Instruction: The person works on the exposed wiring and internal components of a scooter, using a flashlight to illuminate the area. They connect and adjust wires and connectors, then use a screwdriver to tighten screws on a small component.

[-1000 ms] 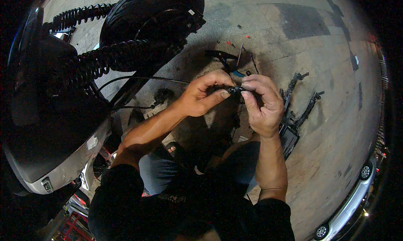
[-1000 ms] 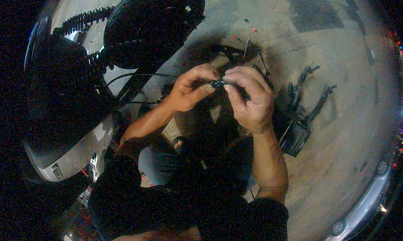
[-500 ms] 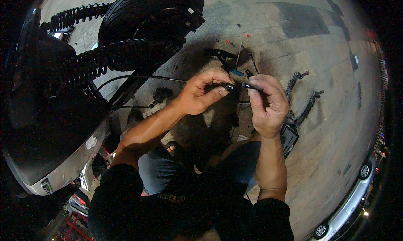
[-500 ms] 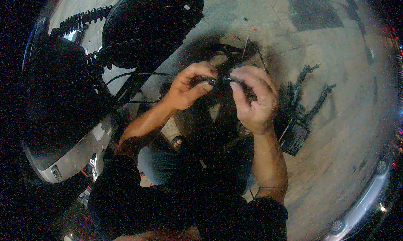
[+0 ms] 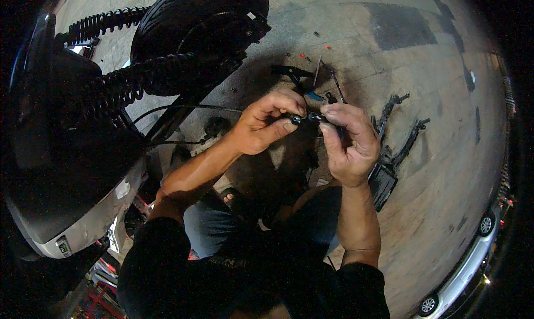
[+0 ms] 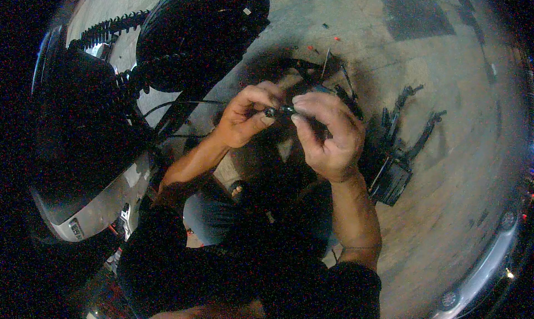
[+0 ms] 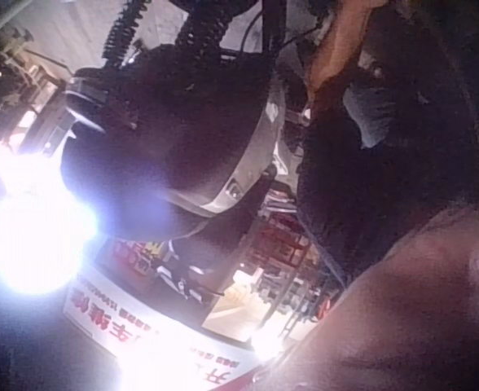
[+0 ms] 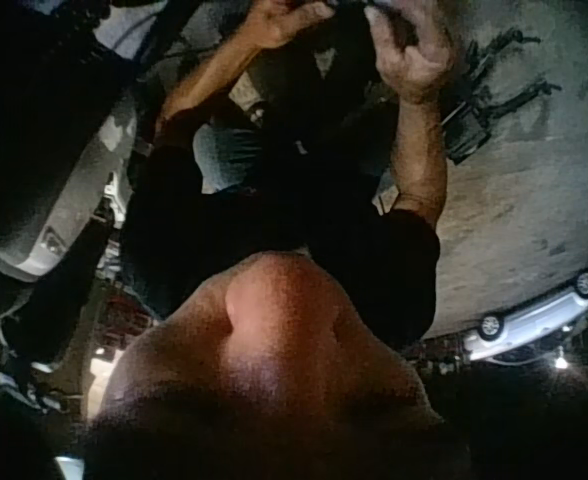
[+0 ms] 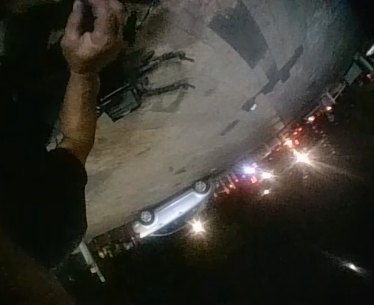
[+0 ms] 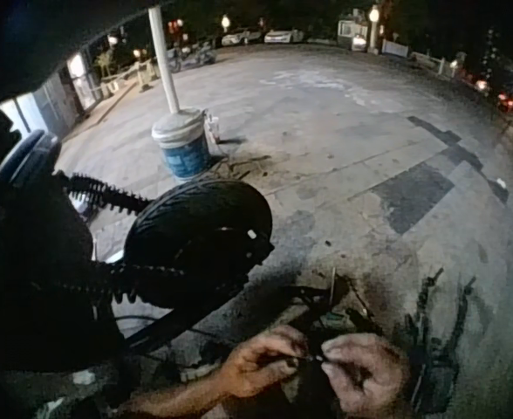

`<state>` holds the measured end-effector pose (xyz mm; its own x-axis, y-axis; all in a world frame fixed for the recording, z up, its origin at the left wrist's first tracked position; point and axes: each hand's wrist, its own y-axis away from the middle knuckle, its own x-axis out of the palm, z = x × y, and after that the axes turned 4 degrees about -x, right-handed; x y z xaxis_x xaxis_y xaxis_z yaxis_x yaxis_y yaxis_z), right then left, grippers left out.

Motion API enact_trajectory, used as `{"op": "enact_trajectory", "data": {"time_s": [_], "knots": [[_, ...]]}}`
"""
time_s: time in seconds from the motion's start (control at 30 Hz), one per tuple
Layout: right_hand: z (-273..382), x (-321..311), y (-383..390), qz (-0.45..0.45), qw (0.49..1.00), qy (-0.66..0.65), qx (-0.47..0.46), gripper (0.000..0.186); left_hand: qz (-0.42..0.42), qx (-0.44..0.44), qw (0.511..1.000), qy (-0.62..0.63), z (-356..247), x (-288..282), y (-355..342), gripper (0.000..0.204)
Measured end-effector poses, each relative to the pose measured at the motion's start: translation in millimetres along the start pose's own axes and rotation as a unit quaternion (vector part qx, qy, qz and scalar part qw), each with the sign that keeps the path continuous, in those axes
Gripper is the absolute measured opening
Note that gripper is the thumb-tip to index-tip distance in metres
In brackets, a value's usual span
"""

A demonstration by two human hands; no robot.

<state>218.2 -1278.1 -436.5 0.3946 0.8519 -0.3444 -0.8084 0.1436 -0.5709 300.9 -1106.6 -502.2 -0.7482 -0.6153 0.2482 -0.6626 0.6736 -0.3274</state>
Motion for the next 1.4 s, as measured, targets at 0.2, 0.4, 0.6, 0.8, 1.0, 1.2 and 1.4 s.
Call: {"op": "enact_trajectory", "data": {"time_s": [0.2,0.4,0.6,0.8,1.0,1.2,1.4], "knots": [[3.2,2.2,3.9,-0.019,0.999,-0.050,0.009,0.023,0.004,-0.014,0.998,0.061,-5.1,2.2,2.0,0.021],[6.4,1.7,4.0,-0.018,0.998,-0.055,0.041,0.025,0.019,-0.034,0.974,0.224,-8.0,4.3,4.8,0.023],[8.6,6.7,9.1,-0.043,0.985,-0.123,0.110,0.024,0.003,-0.063,0.986,0.153,-2.9,3.0,6.4,0.023],[4.2,5.9,11.6,-0.042,0.984,-0.112,0.129,0.023,-0.015,-0.094,0.990,0.106,-1.8,4.8,8.4,0.023],[3.8,2.3,11.1,-0.023,0.987,-0.093,0.129,0.021,-0.021,-0.094,0.991,0.093,-3.0,10.2,3.8,0.025],[4.2,-0.7,11.4,0.007,0.976,-0.098,0.197,0.020,-0.048,-0.104,0.991,0.071,-6.1,14.5,2.8,0.022],[1.2,-4.7,11.4,0.025,0.986,-0.058,0.157,0.021,-0.057,-0.113,0.992,0.022,-8.8,17.1,0.7,0.024]]}}
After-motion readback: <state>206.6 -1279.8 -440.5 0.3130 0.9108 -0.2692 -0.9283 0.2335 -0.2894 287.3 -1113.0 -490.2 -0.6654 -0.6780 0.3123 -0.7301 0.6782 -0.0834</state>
